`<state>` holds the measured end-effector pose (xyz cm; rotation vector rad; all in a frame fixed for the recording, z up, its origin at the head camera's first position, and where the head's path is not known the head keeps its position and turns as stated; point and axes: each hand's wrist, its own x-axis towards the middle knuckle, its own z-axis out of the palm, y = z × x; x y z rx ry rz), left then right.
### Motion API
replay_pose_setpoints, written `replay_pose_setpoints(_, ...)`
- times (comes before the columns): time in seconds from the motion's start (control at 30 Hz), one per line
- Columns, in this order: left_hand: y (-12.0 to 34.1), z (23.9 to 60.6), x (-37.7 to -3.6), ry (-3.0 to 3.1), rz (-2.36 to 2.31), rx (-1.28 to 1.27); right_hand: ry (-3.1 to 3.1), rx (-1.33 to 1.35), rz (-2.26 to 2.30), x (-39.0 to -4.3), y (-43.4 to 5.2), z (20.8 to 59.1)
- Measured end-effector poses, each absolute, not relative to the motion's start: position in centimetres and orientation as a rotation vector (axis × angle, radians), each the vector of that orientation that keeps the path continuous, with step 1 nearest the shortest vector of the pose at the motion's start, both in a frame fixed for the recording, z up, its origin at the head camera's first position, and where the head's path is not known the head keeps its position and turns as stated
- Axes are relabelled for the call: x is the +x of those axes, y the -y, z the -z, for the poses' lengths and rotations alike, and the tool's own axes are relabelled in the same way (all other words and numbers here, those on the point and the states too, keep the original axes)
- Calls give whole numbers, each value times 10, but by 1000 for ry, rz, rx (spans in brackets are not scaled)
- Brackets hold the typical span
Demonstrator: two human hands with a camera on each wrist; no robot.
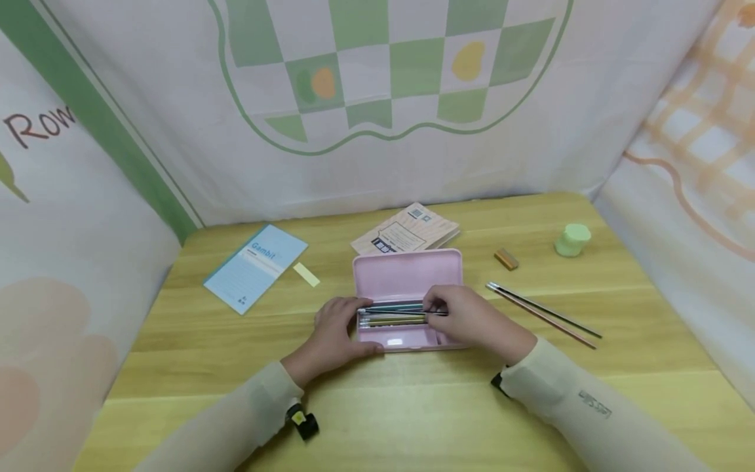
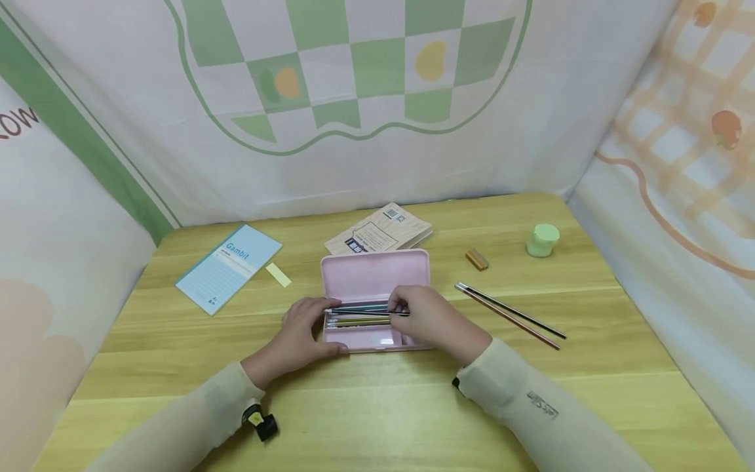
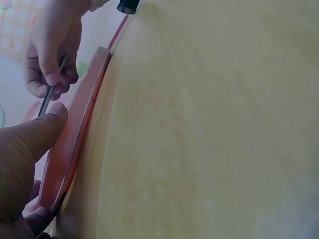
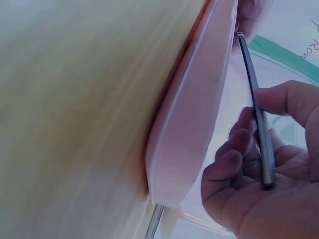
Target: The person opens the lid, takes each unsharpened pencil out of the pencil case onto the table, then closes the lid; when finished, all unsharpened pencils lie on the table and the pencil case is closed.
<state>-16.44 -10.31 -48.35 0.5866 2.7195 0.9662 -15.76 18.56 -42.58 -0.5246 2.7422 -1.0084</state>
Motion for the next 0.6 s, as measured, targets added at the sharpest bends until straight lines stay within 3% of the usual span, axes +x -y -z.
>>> replay_pose_setpoints(0.27,103,483,-165,-2722,-974,610,-2848,-465,1129,-146,-225,417)
replay_pose_setpoints(0.6,104,483,-164,-2735,-978,635,-3070,-230,1204,-118,-335,405)
